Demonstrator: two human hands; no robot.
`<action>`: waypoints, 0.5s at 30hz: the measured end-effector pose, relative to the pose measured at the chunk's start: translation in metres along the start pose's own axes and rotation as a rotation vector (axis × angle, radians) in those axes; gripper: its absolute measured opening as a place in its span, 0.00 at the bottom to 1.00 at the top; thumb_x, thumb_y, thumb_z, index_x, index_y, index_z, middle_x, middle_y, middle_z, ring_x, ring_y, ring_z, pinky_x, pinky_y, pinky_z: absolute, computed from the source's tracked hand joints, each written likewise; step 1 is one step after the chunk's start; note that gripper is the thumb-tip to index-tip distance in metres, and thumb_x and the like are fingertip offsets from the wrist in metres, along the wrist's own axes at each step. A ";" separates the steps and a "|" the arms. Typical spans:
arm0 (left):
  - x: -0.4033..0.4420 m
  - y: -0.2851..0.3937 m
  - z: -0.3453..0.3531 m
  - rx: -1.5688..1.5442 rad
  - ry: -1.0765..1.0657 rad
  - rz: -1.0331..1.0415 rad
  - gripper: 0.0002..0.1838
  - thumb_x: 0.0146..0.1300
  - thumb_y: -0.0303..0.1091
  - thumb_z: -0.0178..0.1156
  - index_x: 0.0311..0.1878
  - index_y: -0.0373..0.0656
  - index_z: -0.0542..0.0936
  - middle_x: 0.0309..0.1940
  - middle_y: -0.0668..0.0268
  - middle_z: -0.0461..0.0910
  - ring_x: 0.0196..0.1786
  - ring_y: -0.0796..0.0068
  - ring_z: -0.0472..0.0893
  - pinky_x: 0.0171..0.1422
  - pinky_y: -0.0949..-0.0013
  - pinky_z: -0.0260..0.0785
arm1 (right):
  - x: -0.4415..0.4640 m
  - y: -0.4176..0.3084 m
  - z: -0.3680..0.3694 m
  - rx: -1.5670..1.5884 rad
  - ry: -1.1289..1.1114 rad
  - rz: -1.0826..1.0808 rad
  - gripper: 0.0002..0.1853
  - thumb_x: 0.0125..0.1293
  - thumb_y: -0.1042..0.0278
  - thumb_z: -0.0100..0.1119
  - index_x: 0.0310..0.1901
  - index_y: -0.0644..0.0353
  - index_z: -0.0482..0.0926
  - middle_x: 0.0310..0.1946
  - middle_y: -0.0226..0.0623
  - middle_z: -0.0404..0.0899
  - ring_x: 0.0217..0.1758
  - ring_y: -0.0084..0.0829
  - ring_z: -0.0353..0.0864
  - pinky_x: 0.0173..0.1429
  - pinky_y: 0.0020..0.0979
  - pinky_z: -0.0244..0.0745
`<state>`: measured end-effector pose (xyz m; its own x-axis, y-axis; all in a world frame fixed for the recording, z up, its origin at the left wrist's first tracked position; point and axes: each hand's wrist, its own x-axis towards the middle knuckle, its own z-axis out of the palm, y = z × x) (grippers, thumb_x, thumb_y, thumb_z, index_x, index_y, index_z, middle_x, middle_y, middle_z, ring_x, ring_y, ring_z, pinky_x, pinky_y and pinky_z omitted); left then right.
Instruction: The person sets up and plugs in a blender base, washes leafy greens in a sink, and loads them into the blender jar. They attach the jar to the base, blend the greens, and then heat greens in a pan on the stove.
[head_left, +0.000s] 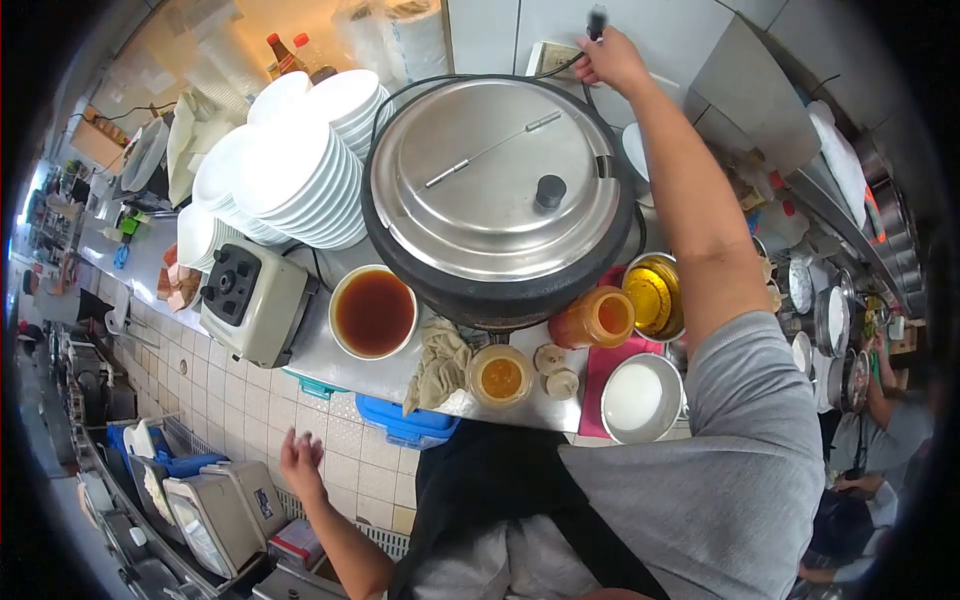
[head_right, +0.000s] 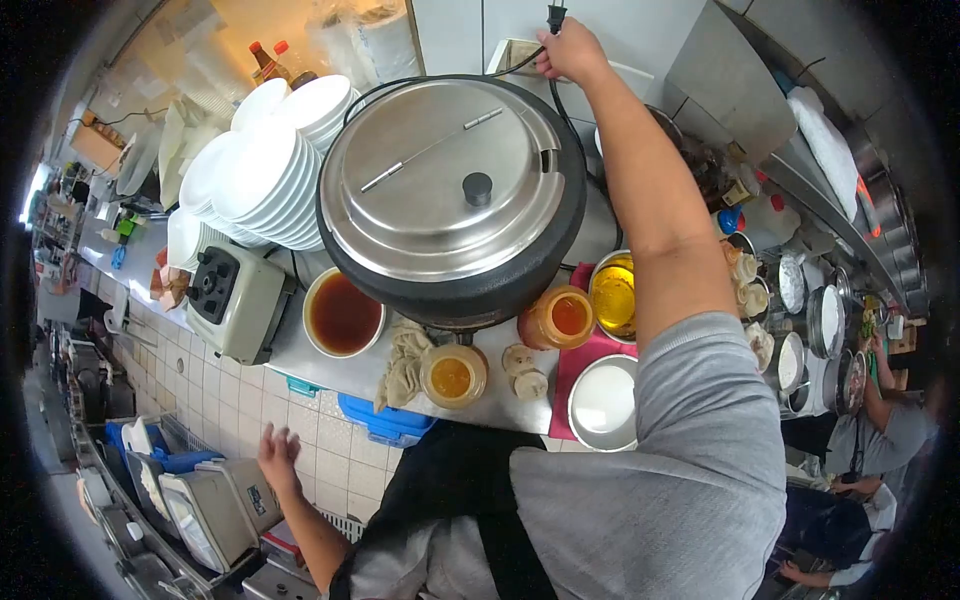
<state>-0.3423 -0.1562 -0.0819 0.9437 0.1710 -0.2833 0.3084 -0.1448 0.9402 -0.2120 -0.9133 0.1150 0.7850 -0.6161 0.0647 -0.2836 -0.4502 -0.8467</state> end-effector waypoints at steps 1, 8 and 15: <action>-0.008 -0.020 -0.013 -0.017 0.031 -0.073 0.24 0.67 0.29 0.57 0.65 0.38 0.68 0.42 0.61 0.81 0.39 0.71 0.83 0.39 0.73 0.77 | 0.012 0.013 0.002 -0.112 0.119 -0.137 0.12 0.67 0.69 0.54 0.45 0.70 0.72 0.32 0.43 0.83 0.29 0.28 0.84 0.32 0.27 0.80; -0.057 -0.154 -0.079 -0.012 0.194 -0.532 0.28 0.61 0.23 0.56 0.65 0.42 0.65 0.38 0.56 0.81 0.27 0.62 0.82 0.27 0.67 0.75 | -0.013 -0.030 -0.007 -0.294 0.468 -0.423 0.14 0.65 0.71 0.57 0.49 0.69 0.76 0.36 0.45 0.83 0.37 0.41 0.84 0.41 0.38 0.80; -0.097 -0.195 -0.086 0.096 0.117 -0.733 0.28 0.61 0.25 0.57 0.65 0.37 0.66 0.42 0.50 0.81 0.25 0.59 0.81 0.21 0.64 0.70 | -0.024 -0.039 -0.016 -0.014 -0.056 -0.268 0.10 0.63 0.75 0.55 0.44 0.68 0.77 0.28 0.40 0.83 0.25 0.27 0.83 0.28 0.26 0.78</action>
<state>-0.5043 -0.0609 -0.2211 0.4748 0.3582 -0.8039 0.8676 -0.0374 0.4958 -0.2284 -0.8918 0.1547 0.8620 -0.4375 0.2560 -0.0687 -0.6012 -0.7961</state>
